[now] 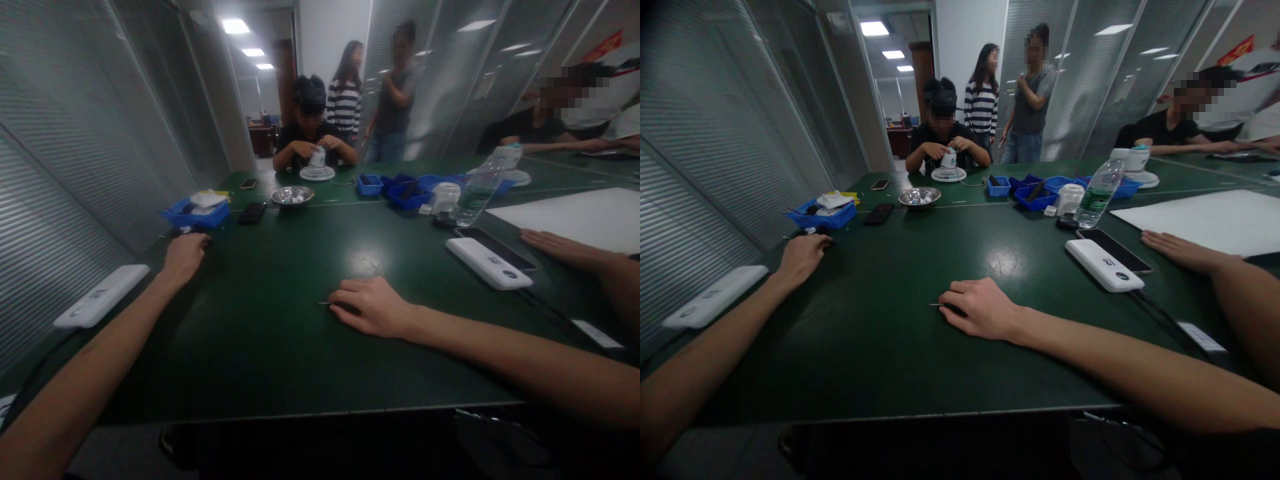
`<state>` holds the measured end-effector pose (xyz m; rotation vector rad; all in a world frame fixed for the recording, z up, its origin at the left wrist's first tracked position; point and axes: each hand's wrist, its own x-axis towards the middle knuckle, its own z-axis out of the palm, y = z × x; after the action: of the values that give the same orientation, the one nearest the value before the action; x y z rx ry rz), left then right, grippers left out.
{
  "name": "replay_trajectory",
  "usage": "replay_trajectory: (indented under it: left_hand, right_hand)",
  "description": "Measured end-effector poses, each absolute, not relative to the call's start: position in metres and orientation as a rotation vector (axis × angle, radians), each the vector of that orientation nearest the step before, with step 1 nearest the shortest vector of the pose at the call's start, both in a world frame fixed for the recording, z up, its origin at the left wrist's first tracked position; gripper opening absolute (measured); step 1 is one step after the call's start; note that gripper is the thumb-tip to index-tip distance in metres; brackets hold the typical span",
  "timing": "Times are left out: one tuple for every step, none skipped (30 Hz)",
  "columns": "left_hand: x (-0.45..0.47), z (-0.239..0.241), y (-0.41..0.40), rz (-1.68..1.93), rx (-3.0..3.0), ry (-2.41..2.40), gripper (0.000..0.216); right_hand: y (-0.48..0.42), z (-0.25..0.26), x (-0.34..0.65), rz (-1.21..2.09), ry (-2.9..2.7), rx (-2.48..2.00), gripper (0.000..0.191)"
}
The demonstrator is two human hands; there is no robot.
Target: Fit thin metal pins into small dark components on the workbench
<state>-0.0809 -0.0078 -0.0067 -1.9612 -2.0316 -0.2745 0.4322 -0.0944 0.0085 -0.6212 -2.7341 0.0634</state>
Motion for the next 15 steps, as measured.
replay_trajectory:
  left_hand:
    - [-0.079, -0.007, -0.007, -0.294, -1.977, -2.026, 0.042]
    - [-0.077, -0.007, -0.007, -0.318, -1.991, -2.019, 0.041]
    - [-0.074, -0.006, -0.007, -0.345, -2.008, -2.009, 0.04]
    - [-0.071, -0.006, -0.007, -0.373, -2.03, -1.993, 0.039]
    - [-0.067, -0.005, -0.008, -0.403, -2.06, -1.971, 0.038]
    - [-0.06, -0.004, -0.009, -0.433, -2.104, -1.94, 0.037]
    - [-0.052, -0.003, -0.011, -0.465, -2.162, -1.901, 0.035]
    - [-0.041, -0.001, -0.014, -0.499, -2.237, -1.852, 0.034]
    - [-0.028, 0.001, -0.017, -0.535, -2.328, -1.791, 0.033]
    - [-0.012, 0.003, -0.022, -0.575, -2.429, -1.722, 0.032]
    - [0.006, 0.004, -0.028, -0.614, -2.539, -1.644, 0.032]
    - [0.026, 0.005, -0.035, -0.648, -2.659, -1.559, 0.032]
    - [0.046, 0.006, -0.043, -0.698, -2.772, -1.478, 0.032]
    - [0.066, 0.006, -0.052, -0.76, -2.867, -1.42, 0.032]
    - [0.085, 0.006, -0.061, -0.824, -2.949, -1.382, 0.032]
  right_hand:
    - [-0.094, 0.009, 0.432, 0.062, -2.735, -0.619, 0.028]
    - [-0.094, 0.009, 0.432, 0.062, -2.734, -0.617, 0.028]
    - [-0.094, 0.009, 0.432, 0.063, -2.732, -0.616, 0.028]
    - [-0.094, 0.009, 0.432, 0.063, -2.73, -0.616, 0.028]
    - [-0.094, 0.009, 0.432, 0.062, -2.73, -0.618, 0.028]
    - [-0.094, 0.009, 0.432, 0.061, -2.731, -0.618, 0.028]
    - [-0.094, 0.009, 0.432, 0.059, -2.731, -0.619, 0.028]
    - [-0.094, 0.009, 0.432, 0.058, -2.733, -0.621, 0.028]
    - [-0.094, 0.009, 0.432, 0.056, -2.732, -0.621, 0.028]
    - [-0.094, 0.008, 0.432, 0.052, -2.727, -0.62, 0.028]
    - [-0.094, 0.008, 0.432, 0.049, -2.717, -0.62, 0.028]
    - [-0.094, 0.007, 0.432, 0.046, -2.708, -0.622, 0.028]
    - [-0.094, 0.007, 0.432, 0.042, -2.699, -0.626, 0.028]
    - [-0.094, 0.006, 0.432, 0.038, -2.691, -0.631, 0.028]
    - [-0.093, 0.006, 0.432, 0.032, -2.683, -0.639, 0.028]
